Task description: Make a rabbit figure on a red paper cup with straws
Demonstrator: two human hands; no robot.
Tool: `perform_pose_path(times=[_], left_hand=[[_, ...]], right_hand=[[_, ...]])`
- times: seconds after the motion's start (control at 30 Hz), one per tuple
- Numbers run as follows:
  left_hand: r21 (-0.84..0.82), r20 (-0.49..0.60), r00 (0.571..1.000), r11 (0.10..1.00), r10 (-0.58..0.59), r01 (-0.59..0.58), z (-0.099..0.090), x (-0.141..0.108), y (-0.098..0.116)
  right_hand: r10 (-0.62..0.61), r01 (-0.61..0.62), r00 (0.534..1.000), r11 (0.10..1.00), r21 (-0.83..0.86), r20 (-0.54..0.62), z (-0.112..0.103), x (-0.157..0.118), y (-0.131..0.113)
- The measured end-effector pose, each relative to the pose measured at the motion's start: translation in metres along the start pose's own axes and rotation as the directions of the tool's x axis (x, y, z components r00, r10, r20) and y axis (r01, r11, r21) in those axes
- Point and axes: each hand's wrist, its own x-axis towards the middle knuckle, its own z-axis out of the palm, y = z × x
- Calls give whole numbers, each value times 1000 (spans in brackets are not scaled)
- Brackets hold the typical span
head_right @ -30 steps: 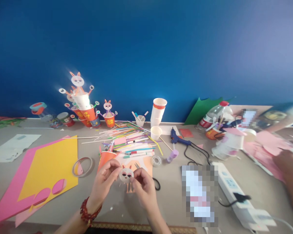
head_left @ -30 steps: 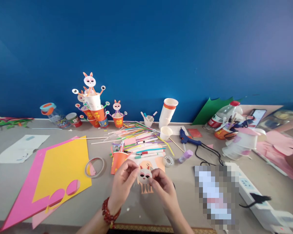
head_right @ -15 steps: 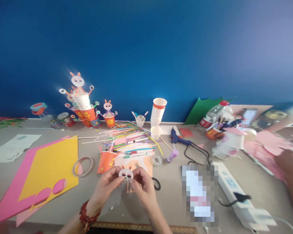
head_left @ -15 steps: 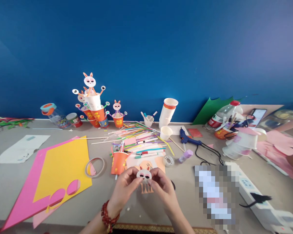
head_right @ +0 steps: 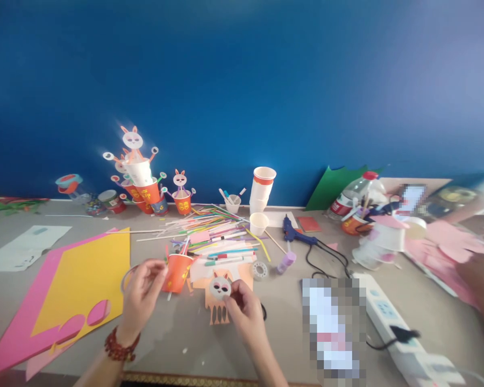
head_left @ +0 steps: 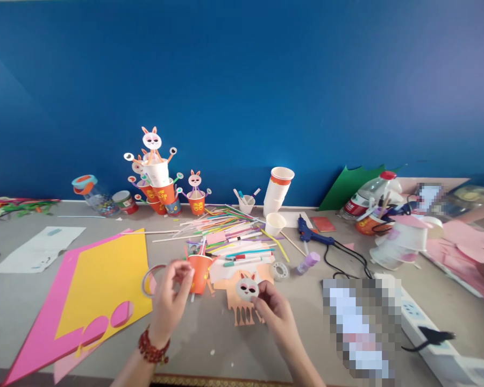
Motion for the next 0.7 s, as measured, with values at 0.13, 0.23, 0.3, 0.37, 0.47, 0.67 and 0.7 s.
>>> perform_pose_path(times=[0.13, 0.23, 0.3, 0.37, 0.47, 0.67, 0.7], left_hand=[[353, 62, 995, 930, 83, -100, -10, 16, -13], [446, 66, 985, 878, 159, -172, -6, 17, -15], [449, 64, 979, 871, 193, -201, -3, 16, -16], [453, 76, 975, 864, 208, -220, 0, 15, -18], [471, 125, 973, 852, 194, -230, 3, 15, -21], [496, 177, 977, 847, 118, -192, 6, 12, -26], [492, 179, 977, 850, 114, -189, 6, 11, -27]], right_hand=[[36, -34, 999, 985, -169, 6, -5, 10, 18], [58, -65, 998, 933, -355, -28, -6, 14, 20], [56, -68, 998, 882, -466, -39, -4, 15, 16], [45, -55, 998, 830, -555, -32, 0, 16, 10], [24, -31, 1000, 743, -669, -20, 5, 18, 7], [-31, -45, 996, 634, -772, -84, -9, 18, 6], [-44, -51, 994, 626, -778, -101, -16, 18, 5]])
